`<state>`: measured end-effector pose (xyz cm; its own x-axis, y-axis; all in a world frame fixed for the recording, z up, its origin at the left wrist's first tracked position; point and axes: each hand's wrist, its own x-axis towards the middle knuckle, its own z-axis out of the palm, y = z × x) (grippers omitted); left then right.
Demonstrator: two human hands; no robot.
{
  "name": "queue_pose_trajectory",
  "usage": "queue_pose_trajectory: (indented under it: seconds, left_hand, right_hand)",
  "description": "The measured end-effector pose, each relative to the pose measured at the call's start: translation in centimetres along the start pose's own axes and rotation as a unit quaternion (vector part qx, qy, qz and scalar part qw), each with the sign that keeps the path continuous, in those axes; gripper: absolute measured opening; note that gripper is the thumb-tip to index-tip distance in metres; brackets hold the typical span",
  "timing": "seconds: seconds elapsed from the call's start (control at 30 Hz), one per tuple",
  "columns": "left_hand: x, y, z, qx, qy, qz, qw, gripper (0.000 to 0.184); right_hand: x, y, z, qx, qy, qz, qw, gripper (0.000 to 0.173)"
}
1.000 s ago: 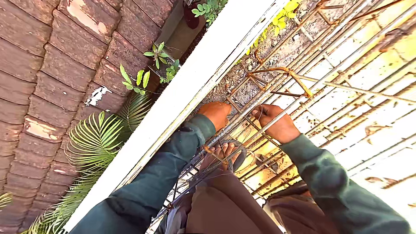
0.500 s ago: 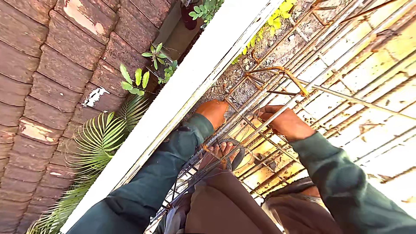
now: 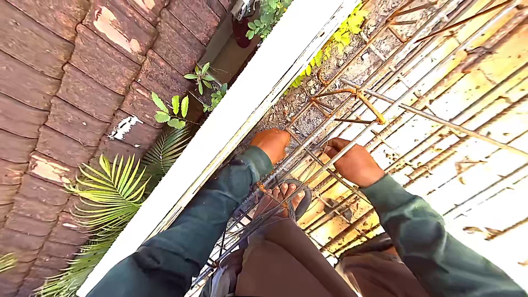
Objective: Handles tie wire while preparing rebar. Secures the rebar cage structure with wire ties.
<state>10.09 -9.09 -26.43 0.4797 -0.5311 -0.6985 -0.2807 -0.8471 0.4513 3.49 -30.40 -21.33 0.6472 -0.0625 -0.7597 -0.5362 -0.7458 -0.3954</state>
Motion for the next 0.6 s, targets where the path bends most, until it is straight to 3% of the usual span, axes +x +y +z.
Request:
queue_pose_trajectory:
  seconds: [0.07,0.13,0.27,0.6]
  left_hand:
    - [-0.1,-0.1,0.1,-0.012,0.021,0.003,1.000,0.022]
    - [-0.2,-0.1,0.0,-0.020,0.019,0.004,1.000,0.028]
    - [-0.2,-0.4,-0.2,-0.022,0.006,0.008,1.000,0.039]
    - [-0.4,-0.4,-0.5,-0.007,-0.001,0.014,1.000,0.038]
  right_hand:
    - [0.2,0.5,-0.5,0.008,-0.014,0.009,1.000,0.022]
    - [0.6,1.1,-0.8,0.107,-0.047,0.058,0.991,0.019]
    - [0.5,1.4,-2.0,0.266,-0.119,0.154,0.944,0.021]
    - [1.1,2.2,-1.3,0.360,-0.178,0.145,0.904,0.022]
